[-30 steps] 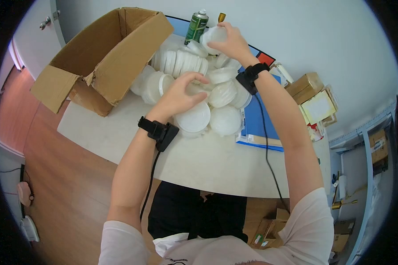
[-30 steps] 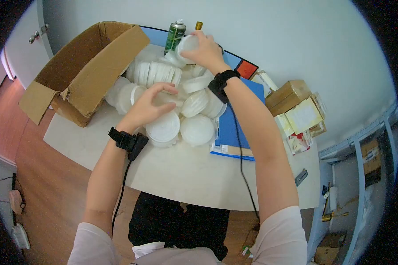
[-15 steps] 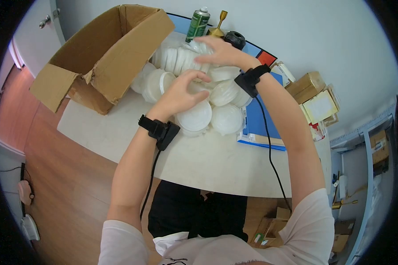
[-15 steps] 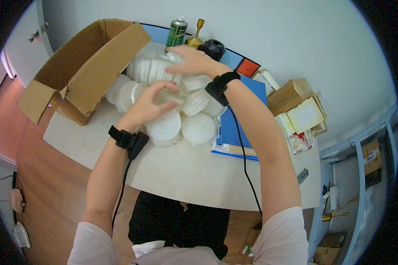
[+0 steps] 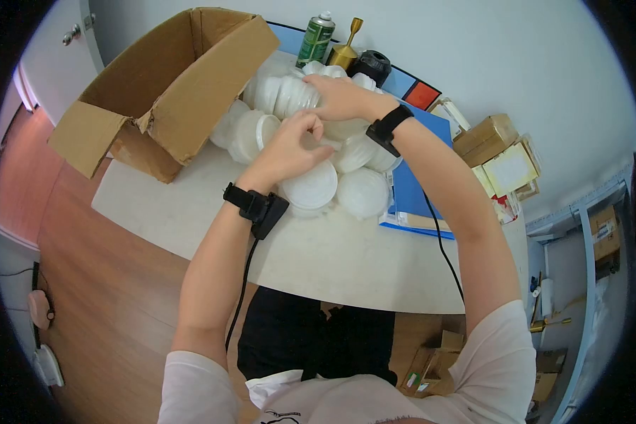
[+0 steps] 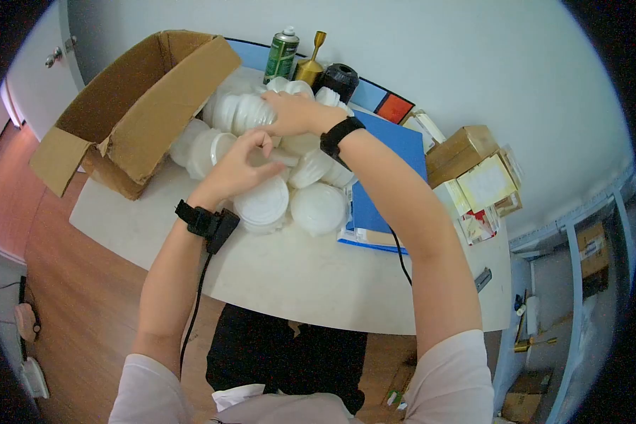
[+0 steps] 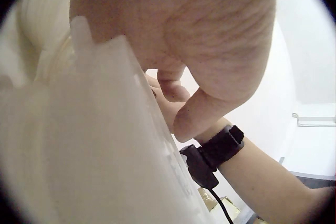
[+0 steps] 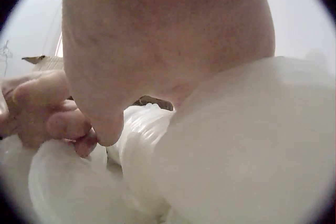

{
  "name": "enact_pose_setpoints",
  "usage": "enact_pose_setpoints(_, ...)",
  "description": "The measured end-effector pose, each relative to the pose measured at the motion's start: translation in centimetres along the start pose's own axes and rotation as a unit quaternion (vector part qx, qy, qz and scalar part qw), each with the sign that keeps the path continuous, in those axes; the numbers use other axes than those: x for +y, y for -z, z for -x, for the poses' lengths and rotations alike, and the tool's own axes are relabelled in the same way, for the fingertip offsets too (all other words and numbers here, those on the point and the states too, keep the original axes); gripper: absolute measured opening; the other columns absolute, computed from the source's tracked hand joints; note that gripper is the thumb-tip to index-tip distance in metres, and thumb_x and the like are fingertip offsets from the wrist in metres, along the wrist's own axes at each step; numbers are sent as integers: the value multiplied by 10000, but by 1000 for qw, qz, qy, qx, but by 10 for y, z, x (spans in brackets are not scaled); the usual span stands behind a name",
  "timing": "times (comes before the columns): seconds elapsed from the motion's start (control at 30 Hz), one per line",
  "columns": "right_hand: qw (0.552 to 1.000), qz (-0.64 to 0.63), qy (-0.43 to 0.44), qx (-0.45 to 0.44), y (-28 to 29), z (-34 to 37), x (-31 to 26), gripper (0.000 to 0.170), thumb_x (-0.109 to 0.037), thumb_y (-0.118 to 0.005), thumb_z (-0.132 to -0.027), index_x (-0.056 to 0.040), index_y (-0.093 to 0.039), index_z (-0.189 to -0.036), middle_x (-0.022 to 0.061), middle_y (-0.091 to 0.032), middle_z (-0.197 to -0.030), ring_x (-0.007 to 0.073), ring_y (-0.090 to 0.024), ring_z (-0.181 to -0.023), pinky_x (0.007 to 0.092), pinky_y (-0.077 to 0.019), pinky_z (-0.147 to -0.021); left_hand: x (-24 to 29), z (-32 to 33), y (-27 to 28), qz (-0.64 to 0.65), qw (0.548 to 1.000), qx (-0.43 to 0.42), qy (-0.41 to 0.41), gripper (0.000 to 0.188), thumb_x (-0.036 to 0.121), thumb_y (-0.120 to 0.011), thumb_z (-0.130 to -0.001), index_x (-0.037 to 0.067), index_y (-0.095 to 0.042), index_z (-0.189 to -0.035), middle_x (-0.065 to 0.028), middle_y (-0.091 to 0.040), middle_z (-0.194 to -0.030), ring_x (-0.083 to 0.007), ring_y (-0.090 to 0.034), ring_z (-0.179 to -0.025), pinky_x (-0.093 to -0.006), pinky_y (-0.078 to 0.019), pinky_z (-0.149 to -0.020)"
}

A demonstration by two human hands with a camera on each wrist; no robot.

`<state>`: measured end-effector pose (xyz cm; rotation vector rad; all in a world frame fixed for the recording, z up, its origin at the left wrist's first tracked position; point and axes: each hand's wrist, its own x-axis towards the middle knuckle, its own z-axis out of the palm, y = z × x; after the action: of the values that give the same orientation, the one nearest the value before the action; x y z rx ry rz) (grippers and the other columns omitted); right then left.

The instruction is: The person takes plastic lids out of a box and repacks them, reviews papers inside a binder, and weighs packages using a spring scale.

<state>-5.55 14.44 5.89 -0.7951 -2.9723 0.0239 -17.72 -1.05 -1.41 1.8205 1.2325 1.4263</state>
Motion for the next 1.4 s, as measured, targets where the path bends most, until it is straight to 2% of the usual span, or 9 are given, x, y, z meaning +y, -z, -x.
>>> enact_pose_setpoints(0.27, 994, -100, 42, 31, 29, -14, 3, 760, -511, -704, -838, -53, -514, -1413, 270, -623, -1275, 394, -616, -1165, 445, -478, -994, 12, 3, 5, 14, 999, -20, 42, 266, 153, -762, -810, 90, -515, -886, -63, -578, -1011, -204, -534, -1064, -332, -403, -974)
enact_pose_setpoints(0.37, 977, -207, -47, 28, 39, -4, -1, 738, -508, -693, -850, -84, -513, -1427, 238, -636, -1264, 381, -625, -1145, 439, -484, -989, 10, 2, 1, 10, 1000, -2, 17, 247, 195, -747, -778, 66, -552, -858, -130, -626, -987, -289, -587, -996, -384, -465, -892)
enact_pose_setpoints(0.43, 996, 75, -28, 29, 40, 1, 0, 734, -518, -692, -849, -118, -512, -1438, 213, -638, -1281, 365, -627, -1151, 432, -476, -1006, 9, 2, 1, 16, 999, -15, 30, 245, 197, -745, -779, 62, -556, -858, -134, -627, -971, -299, -592, -987, -389, -471, -890)
enact_pose_setpoints(0.67, 997, -3, 55, 45, 17, -26, -7, 765, -550, -684, -831, -124, -507, -1441, 238, -595, -1350, 393, -592, -1216, 442, -472, -1018, 15, 2, 4, 13, 999, -31, 42, 225, 155, -745, -818, 67, -552, -894, -66, -612, -959, -183, -562, -1004, -320, -427, -939)
enact_pose_setpoints(0.87, 991, 36, -66, -115, 23, -38, -41, 777, -436, -677, -806, -119, -460, -1481, 299, -528, -1397, 419, -526, -1286, 421, -468, -1026, 14, 1, 4, 15, 999, -23, 21, 207, 156, -738, -823, 59, -578, -911, -69, -632, -969, -196, -578, -1012, -329, -432, -951)
enact_pose_setpoints(1.1, 997, -39, 36, 47, 20, -34, -4, 547, -224, -620, -809, -166, -630, -1353, 194, -621, -1244, 384, -585, -1151, 414, -471, -1006, 16, 2, 3, 43, 998, -31, 32, 196, 154, -728, -828, 54, -604, -941, -56, -659, -997, -189, -587, -1039, -334, -415, -989)
enact_pose_setpoints(1.17, 975, 218, -12, 31, 31, -25, -21, 498, -267, -614, -835, -190, -657, -1325, 174, -626, -1255, 367, -586, -1144, 446, -460, -978, 16, 2, 2, 40, 998, -34, 25, 194, 155, -727, -828, 54, -607, -941, -53, -664, -1001, -185, -587, -1043, -336, -410, -998)
enact_pose_setpoints(1.3, 992, 106, -52, 41, 13, -27, -22, 483, -402, -637, -859, -193, -681, -1293, 164, -625, -1282, 340, -570, -1164, 463, -420, -969, 12, 2, 0, 41, 998, -26, 34, 192, 155, -732, -823, 55, -612, -935, -55, -667, -1002, -180, -588, -1041, -342, -413, -999)
enact_pose_setpoints(1.4, 970, 232, -42, 52, 13, -19, -49, 582, -526, -642, -859, -175, -654, -1324, 181, -618, -1299, 345, -537, -1224, 467, -395, -974, 11, 2, 0, 41, 998, -27, 35, 192, 152, -736, -820, 54, -614, -932, -58, -667, -1002, -181, -590, -1037, -338, -424, -988)
